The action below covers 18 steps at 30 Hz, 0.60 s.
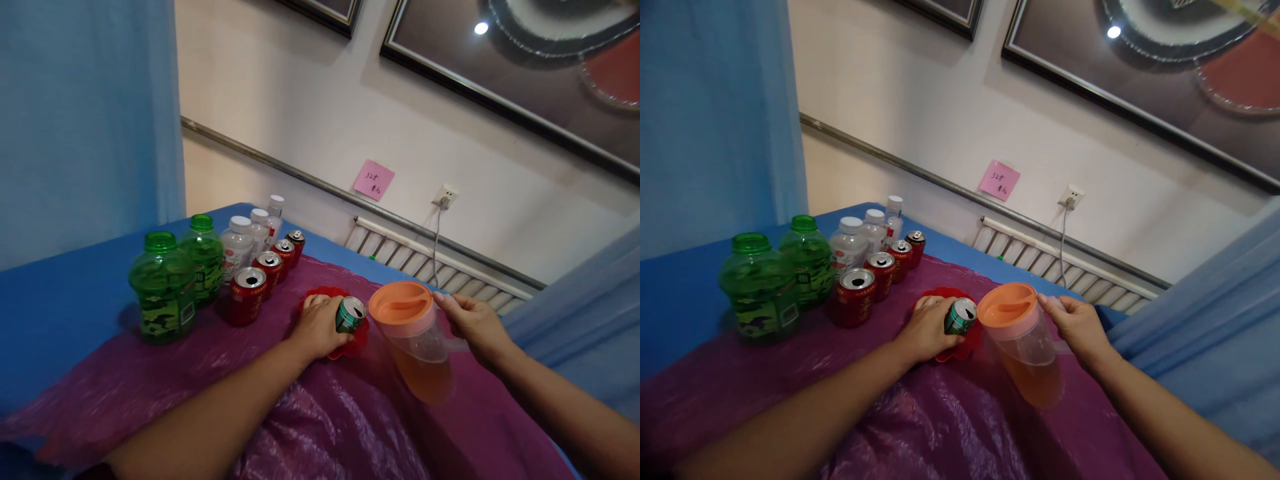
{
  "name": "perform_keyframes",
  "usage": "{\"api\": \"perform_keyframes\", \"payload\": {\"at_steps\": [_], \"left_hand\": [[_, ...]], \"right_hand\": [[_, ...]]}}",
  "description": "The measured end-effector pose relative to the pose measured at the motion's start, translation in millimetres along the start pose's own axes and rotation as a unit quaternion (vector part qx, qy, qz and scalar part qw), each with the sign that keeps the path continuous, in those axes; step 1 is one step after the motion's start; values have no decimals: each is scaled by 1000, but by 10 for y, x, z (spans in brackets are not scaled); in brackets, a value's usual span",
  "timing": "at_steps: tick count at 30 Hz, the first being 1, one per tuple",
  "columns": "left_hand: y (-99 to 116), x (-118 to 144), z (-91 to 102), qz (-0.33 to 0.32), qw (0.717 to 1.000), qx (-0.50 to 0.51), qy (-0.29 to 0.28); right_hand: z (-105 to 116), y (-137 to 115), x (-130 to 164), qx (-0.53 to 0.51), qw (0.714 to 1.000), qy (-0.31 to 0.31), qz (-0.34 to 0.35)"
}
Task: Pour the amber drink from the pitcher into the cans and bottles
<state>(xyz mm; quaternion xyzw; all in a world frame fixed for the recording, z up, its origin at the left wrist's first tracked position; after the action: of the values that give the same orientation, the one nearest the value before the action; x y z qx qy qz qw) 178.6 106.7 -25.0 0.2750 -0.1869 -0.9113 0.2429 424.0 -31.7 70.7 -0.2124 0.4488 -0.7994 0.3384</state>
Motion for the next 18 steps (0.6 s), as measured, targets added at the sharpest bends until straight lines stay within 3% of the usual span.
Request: {"api": "perform_keyframes", "payload": {"at_steps": [18], "left_hand": [[41, -10, 20, 10, 999, 33, -7]], "right_hand": [[-30, 16, -9, -6, 1000, -11, 5]]}}
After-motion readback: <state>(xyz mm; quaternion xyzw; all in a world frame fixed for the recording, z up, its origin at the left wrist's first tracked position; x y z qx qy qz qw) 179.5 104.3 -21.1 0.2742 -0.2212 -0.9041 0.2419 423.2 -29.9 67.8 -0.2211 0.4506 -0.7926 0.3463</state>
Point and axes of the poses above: each hand's wrist, its own x-axis away from the middle knuckle, its own z-axis out of the back of the hand, y = z × x, the point moved 6 cm from there along -x, towards the middle knuckle, and after that the axes turned 15 degrees about -z, right-handed, at the moved point
